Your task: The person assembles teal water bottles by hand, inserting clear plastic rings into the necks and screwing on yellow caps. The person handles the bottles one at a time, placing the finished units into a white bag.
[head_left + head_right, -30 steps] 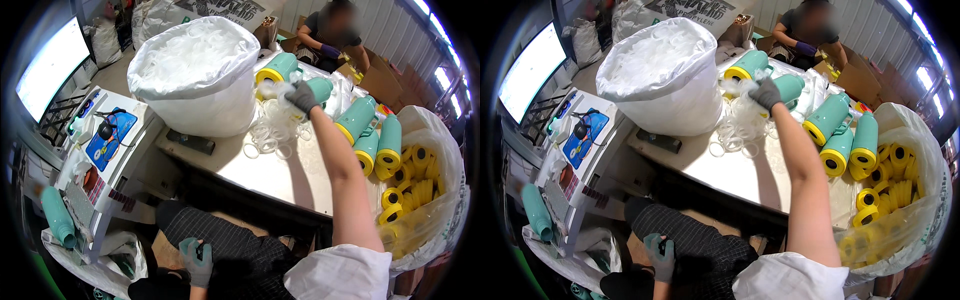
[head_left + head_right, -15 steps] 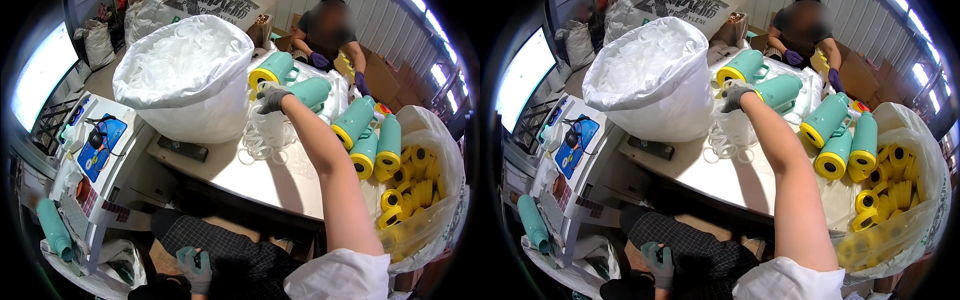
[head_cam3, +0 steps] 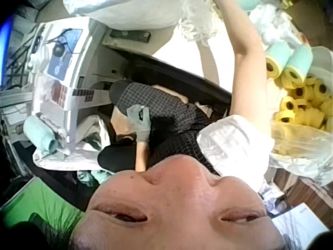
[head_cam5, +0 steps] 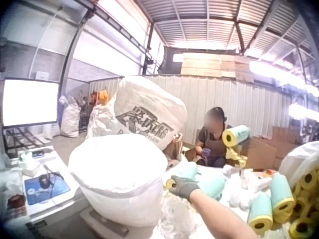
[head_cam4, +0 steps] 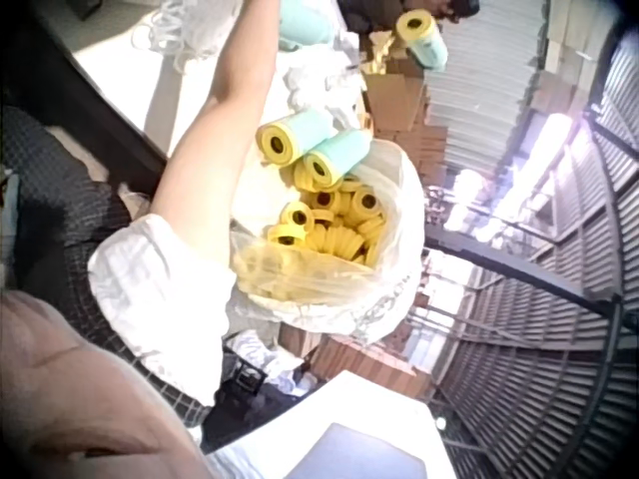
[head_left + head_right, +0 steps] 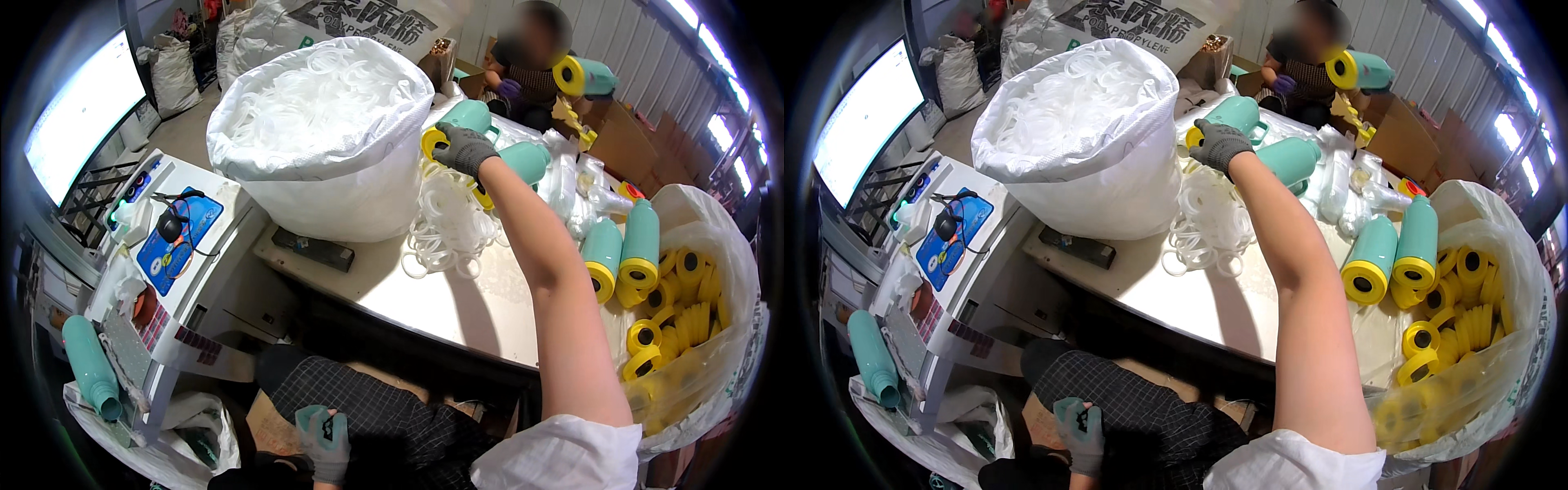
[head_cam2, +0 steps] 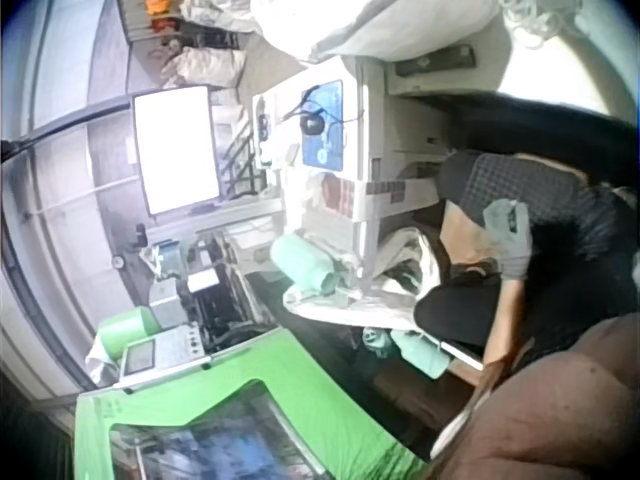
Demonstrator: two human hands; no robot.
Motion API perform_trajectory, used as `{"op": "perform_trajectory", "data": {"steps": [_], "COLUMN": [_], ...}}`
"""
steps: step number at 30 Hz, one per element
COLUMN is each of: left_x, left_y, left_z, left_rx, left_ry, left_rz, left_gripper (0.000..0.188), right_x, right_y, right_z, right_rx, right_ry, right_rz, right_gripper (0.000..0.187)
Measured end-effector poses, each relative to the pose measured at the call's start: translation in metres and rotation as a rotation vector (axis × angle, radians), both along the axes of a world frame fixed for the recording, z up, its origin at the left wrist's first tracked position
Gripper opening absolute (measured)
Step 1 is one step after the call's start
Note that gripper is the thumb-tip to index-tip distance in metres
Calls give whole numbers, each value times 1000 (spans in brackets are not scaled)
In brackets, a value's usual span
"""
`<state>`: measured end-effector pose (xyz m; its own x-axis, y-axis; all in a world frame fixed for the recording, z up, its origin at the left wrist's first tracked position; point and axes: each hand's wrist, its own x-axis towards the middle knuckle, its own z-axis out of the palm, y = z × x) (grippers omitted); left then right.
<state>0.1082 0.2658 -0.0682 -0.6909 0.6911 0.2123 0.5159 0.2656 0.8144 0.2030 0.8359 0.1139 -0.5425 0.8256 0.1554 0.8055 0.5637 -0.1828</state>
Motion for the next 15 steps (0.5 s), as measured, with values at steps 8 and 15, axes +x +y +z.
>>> {"op": "perform_trajectory", "data": {"steps": [8,15], "left_x": [-2,-1], "left_y": [-2,2], "left_z": [4,1], "left_rx": [3,21], "left_ry": [16,-30], "left_rz": [-17,-8], "left_gripper": [17,14], "right_x": [3,36], "right_y": [-7,-18], "right_z": [-10,-18], "right_rx": [119,248], "right_ry": [114,458], "right_rz": [0,-20], "right_gripper": [60,64]}}
